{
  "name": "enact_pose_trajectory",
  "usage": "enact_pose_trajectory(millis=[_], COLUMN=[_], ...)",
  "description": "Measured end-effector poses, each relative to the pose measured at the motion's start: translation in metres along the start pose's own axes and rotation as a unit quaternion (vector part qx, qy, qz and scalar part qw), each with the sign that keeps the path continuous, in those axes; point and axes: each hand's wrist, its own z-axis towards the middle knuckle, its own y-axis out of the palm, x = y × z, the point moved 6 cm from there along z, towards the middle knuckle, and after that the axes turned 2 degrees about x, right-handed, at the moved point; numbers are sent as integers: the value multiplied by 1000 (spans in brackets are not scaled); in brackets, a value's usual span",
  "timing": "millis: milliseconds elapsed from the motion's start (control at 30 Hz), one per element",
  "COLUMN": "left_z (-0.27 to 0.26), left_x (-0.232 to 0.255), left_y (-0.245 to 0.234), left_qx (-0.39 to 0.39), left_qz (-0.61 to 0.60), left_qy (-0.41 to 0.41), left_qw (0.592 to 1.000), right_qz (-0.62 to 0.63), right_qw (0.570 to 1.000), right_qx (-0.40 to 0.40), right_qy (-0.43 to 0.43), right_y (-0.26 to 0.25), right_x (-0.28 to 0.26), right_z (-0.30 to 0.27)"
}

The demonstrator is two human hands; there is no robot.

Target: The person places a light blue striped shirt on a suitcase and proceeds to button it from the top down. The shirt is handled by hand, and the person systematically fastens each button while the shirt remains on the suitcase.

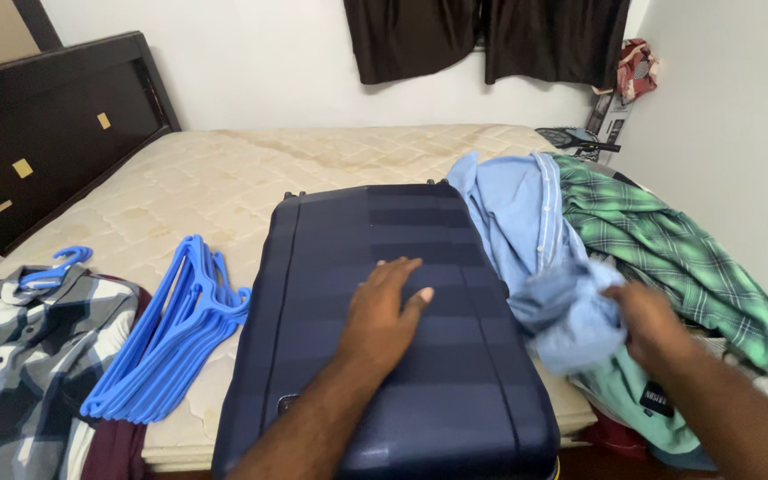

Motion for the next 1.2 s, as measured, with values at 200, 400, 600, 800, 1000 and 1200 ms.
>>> enact_pose_trajectory(millis=[200,400,600,800,1000,1200], left_z=[10,31,43,51,55,33], left_x=[65,117,107,133,142,110], left_y=[11,7,-37,-69,-122,-134], left_qx=[-17,120,136,42,-54,-223], left_qz=[-186,-202,-165,-208,-112,-12], left_qy=[117,85,40,166,207,68], left_qw=[975,968,976,963,970,972], right_qz=[275,170,-54,-368,-371,-153], right_qw=[936,933,885,685,758,857], right_qx=[-181,-228,-147,-136,-175,-250], right_qy=[-125,-221,-439,-614,-507,-425], right_y=[65,103,79,95,84,56], right_x=[-141,-186,-210,-213,-219,-220], right_z=[-92,-202,-227,-254,-207,-174])
